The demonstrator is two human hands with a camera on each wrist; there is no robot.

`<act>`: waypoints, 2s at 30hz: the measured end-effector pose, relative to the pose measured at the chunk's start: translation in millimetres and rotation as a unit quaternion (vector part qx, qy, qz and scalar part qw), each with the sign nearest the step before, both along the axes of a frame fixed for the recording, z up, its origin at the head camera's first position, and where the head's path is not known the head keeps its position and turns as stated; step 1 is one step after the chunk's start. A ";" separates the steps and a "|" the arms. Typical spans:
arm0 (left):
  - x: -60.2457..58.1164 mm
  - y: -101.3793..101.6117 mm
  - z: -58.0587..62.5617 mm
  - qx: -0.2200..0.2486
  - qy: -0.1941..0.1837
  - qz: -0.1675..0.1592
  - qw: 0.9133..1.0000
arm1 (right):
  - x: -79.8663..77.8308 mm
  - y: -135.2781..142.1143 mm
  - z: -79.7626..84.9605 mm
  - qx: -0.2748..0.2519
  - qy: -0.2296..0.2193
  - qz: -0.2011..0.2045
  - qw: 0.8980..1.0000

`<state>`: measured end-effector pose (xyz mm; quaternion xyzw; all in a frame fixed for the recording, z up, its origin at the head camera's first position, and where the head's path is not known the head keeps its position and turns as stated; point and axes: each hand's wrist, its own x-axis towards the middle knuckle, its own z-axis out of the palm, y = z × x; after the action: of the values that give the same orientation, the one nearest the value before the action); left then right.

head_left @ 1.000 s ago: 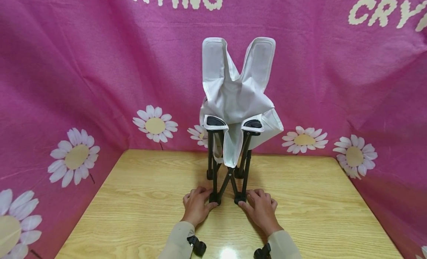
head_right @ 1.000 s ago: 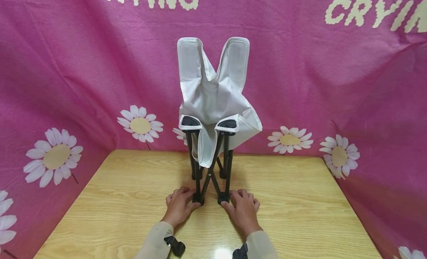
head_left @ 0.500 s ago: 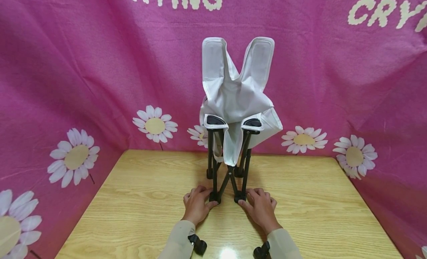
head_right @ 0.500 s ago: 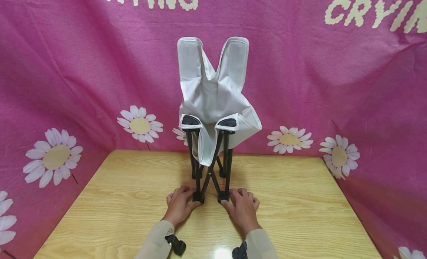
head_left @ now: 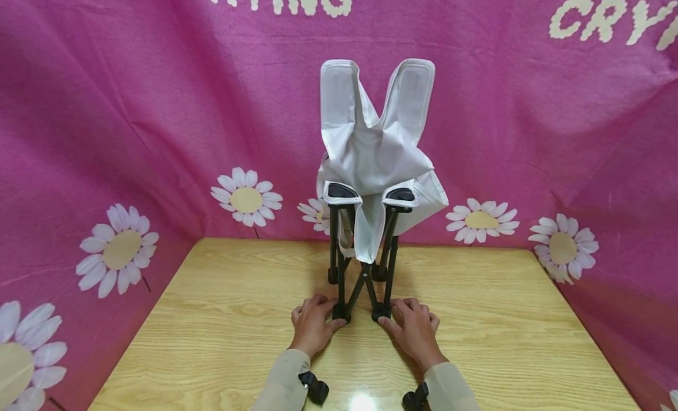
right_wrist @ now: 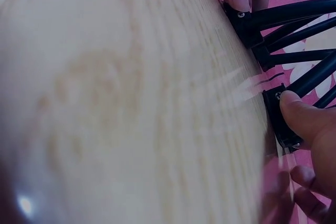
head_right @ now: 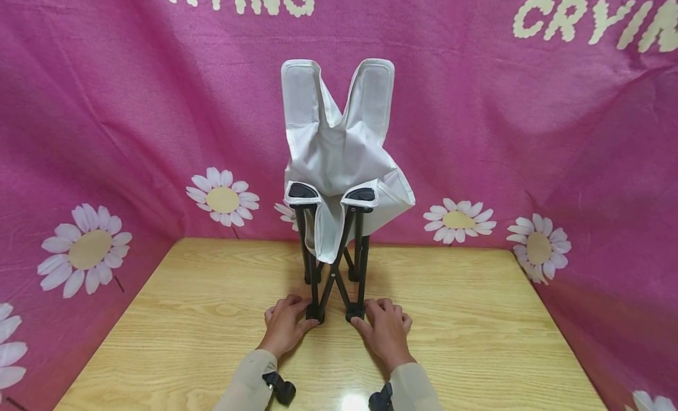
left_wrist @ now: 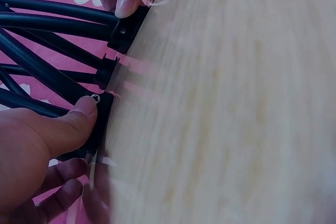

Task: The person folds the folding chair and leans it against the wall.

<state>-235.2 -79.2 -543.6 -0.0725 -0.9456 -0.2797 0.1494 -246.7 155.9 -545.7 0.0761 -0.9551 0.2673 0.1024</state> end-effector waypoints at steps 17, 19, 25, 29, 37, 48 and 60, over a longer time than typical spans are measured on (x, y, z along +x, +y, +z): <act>0.3 1.0 1.2 -0.004 0.011 0.001 1.000 | 0.5 0.3 -0.2 -0.007 -0.005 -0.003 1.000; 0.9 1.2 1.9 -0.004 0.011 0.002 1.000 | 0.2 0.3 -0.4 -0.008 -0.008 -0.003 1.000; 0.9 1.4 2.9 -0.005 0.018 0.005 1.000 | -0.2 -0.5 1.0 -0.008 -0.014 -0.005 1.000; 0.1 1.4 2.2 -0.004 0.018 0.008 1.000 | -0.3 -1.2 2.1 -0.011 -0.015 -0.005 1.000; -2.6 2.3 2.5 0.005 0.016 0.010 1.000 | -3.3 -2.8 2.7 -0.005 -0.006 -0.007 1.000; -5.4 4.3 4.5 0.002 0.008 0.014 1.000 | -5.5 -5.0 2.6 -0.012 0.009 -0.012 1.000; -8.9 4.8 4.6 -0.002 0.008 0.023 1.000 | -10.2 -5.1 1.6 -0.004 0.002 -0.016 1.000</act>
<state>-244.1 -74.4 -539.0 -0.0532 -0.9464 -0.2738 0.1631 -256.8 150.8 -544.2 0.0612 -0.9549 0.2697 0.1085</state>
